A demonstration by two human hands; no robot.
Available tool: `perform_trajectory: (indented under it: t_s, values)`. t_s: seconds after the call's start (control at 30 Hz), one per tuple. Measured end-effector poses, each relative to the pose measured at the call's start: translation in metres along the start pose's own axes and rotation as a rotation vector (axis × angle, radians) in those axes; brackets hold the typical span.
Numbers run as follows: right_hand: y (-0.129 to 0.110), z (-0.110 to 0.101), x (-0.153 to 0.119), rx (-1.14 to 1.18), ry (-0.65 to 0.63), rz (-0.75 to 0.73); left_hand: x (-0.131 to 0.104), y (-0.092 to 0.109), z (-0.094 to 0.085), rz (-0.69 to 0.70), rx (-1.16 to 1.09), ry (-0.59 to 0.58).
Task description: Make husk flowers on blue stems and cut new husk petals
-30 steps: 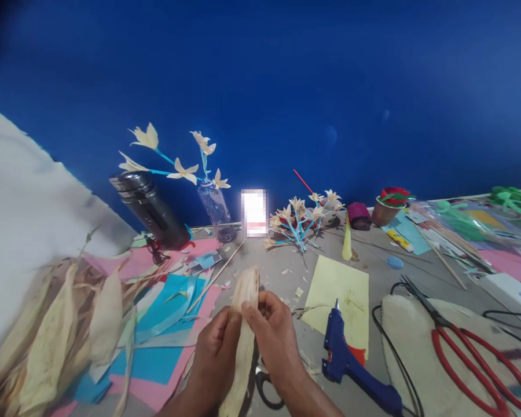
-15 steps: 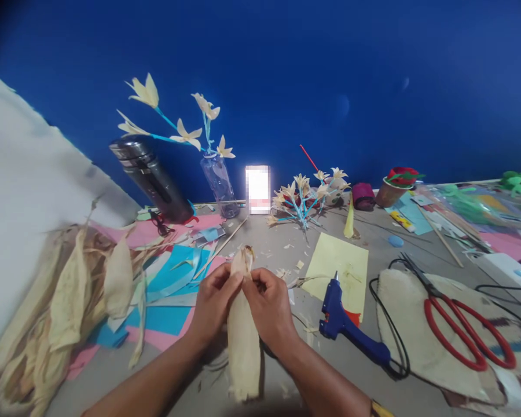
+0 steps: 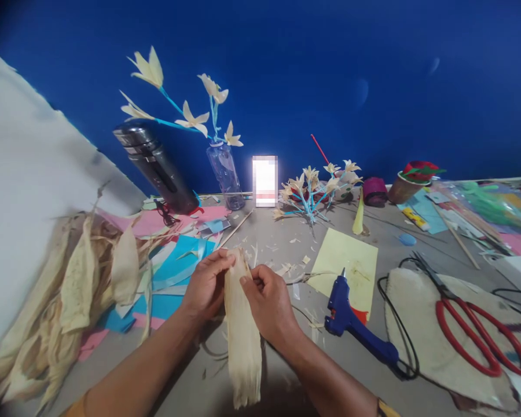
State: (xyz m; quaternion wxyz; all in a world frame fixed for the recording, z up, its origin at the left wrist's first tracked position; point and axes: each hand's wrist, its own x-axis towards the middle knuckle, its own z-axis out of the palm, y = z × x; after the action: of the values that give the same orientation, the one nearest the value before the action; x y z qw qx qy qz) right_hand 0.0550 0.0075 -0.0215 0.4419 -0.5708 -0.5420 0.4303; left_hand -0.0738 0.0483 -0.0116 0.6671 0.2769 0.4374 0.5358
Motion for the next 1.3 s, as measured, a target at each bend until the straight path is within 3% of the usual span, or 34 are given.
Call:
perform_trajectory:
  t_s: [0.13,0.27,0.33,0.47,0.53,0.6,0.7,0.9,1.07,1.17,1.23,1.3]
  values:
    - [0.0,0.001,-0.001,0.005,0.029,0.038,-0.001,-0.001,0.0,0.069,0.033,0.007]
    - [0.004,-0.006,0.006,0.023,0.187,0.039,-0.011,-0.005,0.004,-0.102,0.08,-0.171]
    - [0.005,-0.013,0.011,0.021,0.21,0.024,-0.013,-0.006,0.006,-0.158,0.146,-0.177]
    - [-0.002,-0.034,0.006,-0.029,0.131,0.012,-0.009,0.002,0.003,-0.062,0.179,-0.041]
    - [-0.008,-0.046,-0.009,-0.312,0.04,-0.073,-0.005,0.008,0.0,0.023,0.189,0.036]
    - [-0.011,-0.058,-0.029,-0.681,-0.147,-0.084,-0.004,0.012,-0.002,0.088,0.207,0.073]
    - [-0.011,-0.065,-0.054,-0.987,-0.297,0.039,-0.008,0.015,-0.002,0.115,0.245,0.029]
    - [-0.006,-0.059,-0.057,-1.07,-0.375,0.116,-0.011,0.012,0.0,0.132,0.223,-0.027]
    - [0.004,-0.072,-0.059,-0.847,-0.288,0.086,-0.002,0.004,-0.008,0.263,0.261,0.063]
    - [0.013,-0.081,-0.062,-0.398,-0.189,0.221,-0.002,0.0,-0.013,0.354,0.301,0.088]
    - [0.017,-0.082,-0.061,-0.011,-0.191,0.364,-0.005,-0.001,-0.013,0.41,0.372,0.075]
    - [0.018,-0.08,-0.057,0.284,-0.218,0.416,-0.011,-0.001,-0.012,0.481,0.488,0.059]
